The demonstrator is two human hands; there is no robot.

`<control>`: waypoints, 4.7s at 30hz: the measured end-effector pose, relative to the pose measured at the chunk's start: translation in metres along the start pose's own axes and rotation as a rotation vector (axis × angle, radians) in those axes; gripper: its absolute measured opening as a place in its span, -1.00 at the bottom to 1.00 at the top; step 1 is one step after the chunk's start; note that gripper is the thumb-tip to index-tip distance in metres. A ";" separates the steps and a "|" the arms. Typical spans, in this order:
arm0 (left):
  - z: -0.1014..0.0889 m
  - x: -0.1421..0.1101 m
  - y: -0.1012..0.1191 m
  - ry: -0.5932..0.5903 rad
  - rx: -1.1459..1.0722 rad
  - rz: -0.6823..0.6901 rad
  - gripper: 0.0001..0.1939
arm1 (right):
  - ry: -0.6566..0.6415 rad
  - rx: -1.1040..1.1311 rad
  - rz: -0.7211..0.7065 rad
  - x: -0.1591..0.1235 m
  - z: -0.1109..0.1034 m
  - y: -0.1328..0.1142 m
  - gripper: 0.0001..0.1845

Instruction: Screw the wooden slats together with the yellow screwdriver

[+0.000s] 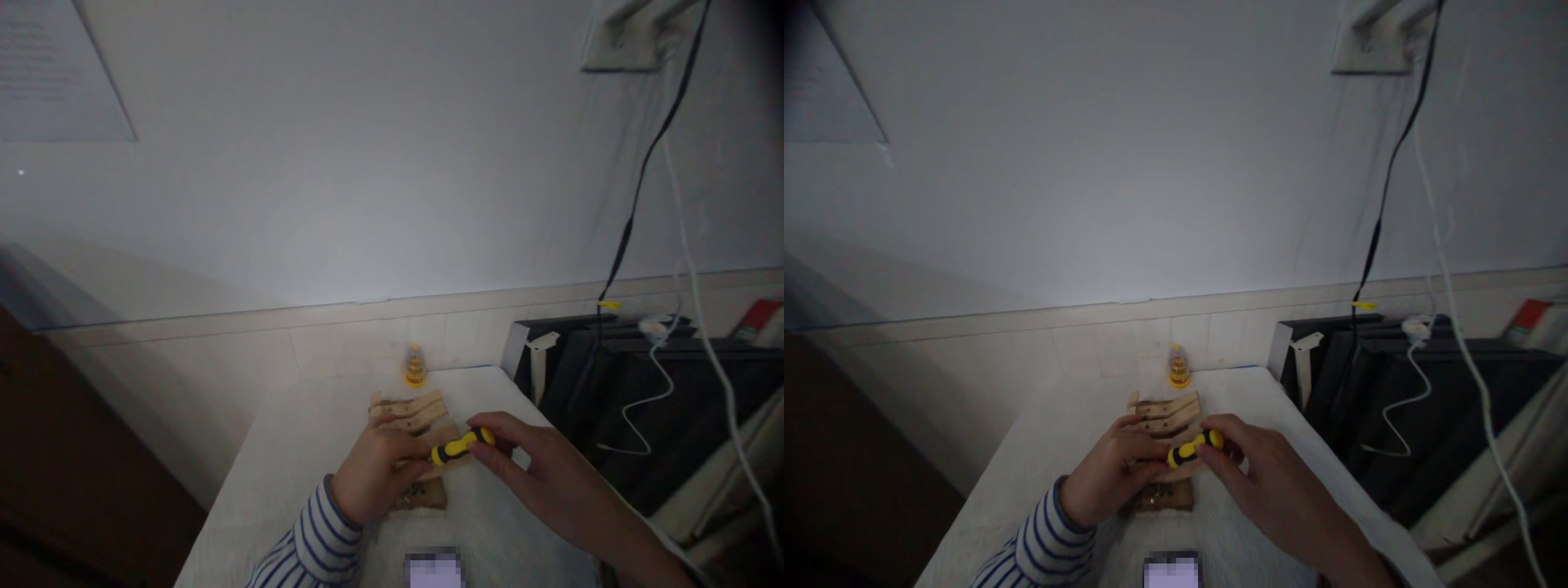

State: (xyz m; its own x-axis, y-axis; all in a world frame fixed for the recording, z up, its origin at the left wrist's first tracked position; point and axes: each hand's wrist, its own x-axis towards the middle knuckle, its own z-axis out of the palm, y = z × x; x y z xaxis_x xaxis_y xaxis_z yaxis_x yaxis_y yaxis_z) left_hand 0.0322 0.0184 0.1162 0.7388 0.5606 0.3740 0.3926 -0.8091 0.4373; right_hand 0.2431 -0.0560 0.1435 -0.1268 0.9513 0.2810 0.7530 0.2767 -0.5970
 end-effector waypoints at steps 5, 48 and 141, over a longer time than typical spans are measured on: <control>0.007 -0.007 0.012 -0.029 0.118 0.040 -0.86 | -0.033 -0.040 -0.016 -0.028 0.007 0.010 -0.68; 0.063 -0.072 -0.041 0.299 -0.083 -0.505 -0.46 | -0.041 -0.003 0.268 -0.034 0.060 0.077 -0.49; -0.012 -0.153 -0.037 -0.001 0.204 -0.828 -0.72 | -0.212 -0.174 -0.074 -0.037 0.078 0.038 -0.71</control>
State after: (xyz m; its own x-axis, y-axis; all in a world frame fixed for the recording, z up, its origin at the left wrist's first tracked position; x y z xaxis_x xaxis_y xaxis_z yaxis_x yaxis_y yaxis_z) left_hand -0.1019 -0.0358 0.0526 0.1703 0.9854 -0.0026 0.8974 -0.1540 0.4135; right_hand 0.2261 -0.0700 0.0511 -0.3035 0.9418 0.1446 0.8341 0.3360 -0.4375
